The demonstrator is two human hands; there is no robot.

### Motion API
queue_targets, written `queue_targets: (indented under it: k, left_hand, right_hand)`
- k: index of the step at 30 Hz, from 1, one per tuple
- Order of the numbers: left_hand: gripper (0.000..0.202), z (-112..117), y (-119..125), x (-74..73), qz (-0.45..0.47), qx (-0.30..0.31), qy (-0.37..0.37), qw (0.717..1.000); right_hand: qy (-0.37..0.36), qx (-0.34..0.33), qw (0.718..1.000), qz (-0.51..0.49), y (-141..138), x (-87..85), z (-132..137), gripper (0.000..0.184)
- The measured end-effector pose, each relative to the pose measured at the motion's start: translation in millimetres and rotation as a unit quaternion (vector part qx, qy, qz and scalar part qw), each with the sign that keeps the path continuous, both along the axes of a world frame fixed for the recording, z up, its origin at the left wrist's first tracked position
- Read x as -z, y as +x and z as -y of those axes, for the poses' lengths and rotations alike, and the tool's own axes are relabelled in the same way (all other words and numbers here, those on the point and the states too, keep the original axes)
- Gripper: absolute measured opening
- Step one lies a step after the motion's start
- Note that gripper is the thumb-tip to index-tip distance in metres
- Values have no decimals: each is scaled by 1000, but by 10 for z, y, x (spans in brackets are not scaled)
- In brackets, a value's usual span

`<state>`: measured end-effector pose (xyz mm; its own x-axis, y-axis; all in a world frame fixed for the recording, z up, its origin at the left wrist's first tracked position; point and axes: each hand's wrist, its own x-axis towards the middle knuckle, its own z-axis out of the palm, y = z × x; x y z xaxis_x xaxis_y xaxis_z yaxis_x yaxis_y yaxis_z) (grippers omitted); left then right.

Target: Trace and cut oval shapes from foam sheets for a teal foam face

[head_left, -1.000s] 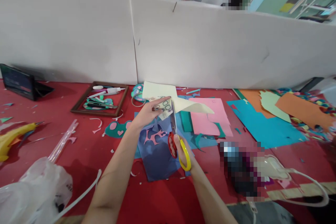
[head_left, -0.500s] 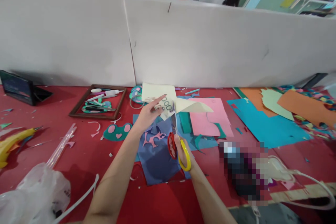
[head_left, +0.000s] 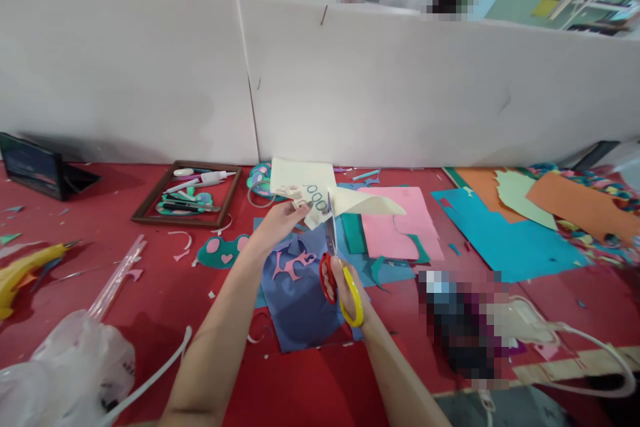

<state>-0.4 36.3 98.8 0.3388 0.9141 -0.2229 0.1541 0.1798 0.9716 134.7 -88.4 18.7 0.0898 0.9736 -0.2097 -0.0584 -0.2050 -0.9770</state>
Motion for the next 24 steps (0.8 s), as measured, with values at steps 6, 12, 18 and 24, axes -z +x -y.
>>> queue_targets:
  k: [6,12,18,24]
  left_hand:
    - [17,4,94,68,15,26,4,1000]
    - [9,16,109,12,10,48,25,998]
    - [10,38,123,-4,5,48,72,996]
    - [9,45,159,70,23,58,56,996]
  right_hand:
    - [11,9,1000,14,13,8,7,60]
    - [10,17,1000,12,27,-6,12,61]
    - [19,3,1000,17,98,45,23,61]
    - [14,9,1000,11,100,109,24,61]
